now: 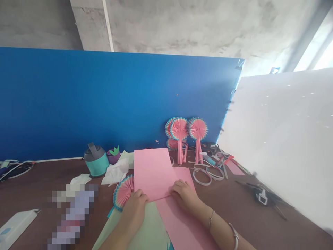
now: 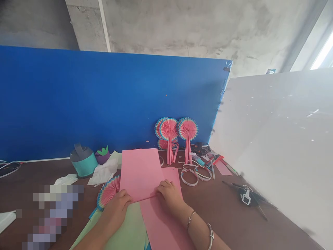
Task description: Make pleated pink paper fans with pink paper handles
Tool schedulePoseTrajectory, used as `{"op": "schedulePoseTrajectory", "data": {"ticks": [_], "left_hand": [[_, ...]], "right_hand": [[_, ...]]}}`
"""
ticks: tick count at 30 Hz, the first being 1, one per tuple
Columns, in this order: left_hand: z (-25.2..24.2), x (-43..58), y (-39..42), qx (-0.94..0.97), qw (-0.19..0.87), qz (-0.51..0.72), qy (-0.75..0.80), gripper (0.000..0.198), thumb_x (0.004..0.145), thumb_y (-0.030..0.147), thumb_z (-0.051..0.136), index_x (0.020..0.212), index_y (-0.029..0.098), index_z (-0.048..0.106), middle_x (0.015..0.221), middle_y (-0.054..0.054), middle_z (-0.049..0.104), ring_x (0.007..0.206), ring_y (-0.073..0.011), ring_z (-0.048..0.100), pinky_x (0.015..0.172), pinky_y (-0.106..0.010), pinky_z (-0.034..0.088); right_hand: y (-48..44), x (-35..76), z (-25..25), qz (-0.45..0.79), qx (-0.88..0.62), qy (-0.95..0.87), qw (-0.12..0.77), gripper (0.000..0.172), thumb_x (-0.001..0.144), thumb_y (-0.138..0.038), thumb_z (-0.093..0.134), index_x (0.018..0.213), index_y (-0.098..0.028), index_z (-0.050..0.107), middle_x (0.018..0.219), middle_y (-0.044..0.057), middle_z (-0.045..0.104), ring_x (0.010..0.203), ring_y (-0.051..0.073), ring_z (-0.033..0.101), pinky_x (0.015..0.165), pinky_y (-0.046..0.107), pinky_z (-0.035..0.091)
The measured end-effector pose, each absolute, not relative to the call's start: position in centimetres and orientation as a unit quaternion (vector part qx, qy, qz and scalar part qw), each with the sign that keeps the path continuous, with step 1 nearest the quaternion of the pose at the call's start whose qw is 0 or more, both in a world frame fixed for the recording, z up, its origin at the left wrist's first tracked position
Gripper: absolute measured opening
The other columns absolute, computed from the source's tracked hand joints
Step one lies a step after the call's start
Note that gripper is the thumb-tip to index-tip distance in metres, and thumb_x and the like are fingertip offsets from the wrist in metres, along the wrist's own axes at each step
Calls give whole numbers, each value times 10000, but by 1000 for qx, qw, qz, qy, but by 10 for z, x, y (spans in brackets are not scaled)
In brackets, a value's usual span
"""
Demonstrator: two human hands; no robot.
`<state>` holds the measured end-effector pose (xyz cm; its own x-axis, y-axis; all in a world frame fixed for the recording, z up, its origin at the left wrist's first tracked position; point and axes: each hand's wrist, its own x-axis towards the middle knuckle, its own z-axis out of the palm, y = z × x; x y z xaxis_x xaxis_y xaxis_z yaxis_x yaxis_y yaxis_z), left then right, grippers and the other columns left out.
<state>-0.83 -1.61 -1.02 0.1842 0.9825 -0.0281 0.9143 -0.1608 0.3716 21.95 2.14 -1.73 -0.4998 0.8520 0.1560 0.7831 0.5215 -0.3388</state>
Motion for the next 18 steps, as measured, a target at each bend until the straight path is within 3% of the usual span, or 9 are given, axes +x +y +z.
{"op": "schedulePoseTrajectory", "data": {"ticks": [5, 10, 14, 18], "left_hand": [[-11, -7, -15, 756, 131, 115, 631, 348, 887, 82, 340, 899, 182, 673, 921, -50, 631, 910, -171, 564, 779, -276, 395], [-17, -5, -16, 777, 89, 111, 614, 349, 889, 55, 332, 871, 188, 654, 946, -38, 592, 949, -164, 520, 780, -266, 382], [-19, 1, -17, 815, 44, 64, 575, 385, 898, 54, 331, 1091, 244, 604, 1008, -41, 560, 976, -180, 500, 791, -294, 391], [-17, 6, -16, 845, 14, 16, 534, 446, 897, 48, 344, 1251, 259, 516, 1030, -59, 568, 987, -199, 511, 799, -313, 421]], "right_hand": [[24, 217, -21, 135, -488, -840, 194, 240, 884, -65, 434, 859, -193, 635, 894, 7, 650, 898, 142, 525, 767, 275, 299], [23, 213, -18, 61, -498, -853, 146, 188, 849, -59, 474, 838, -171, 625, 906, 31, 623, 897, 171, 489, 743, 293, 279], [16, 205, -15, -16, -469, -881, 63, 148, 801, -38, 520, 822, -152, 613, 930, 59, 595, 891, 188, 471, 730, 320, 271], [7, 197, -22, -50, -394, -916, 59, 171, 817, -79, 537, 949, -166, 601, 874, 52, 586, 825, 185, 476, 707, 328, 286]]}}
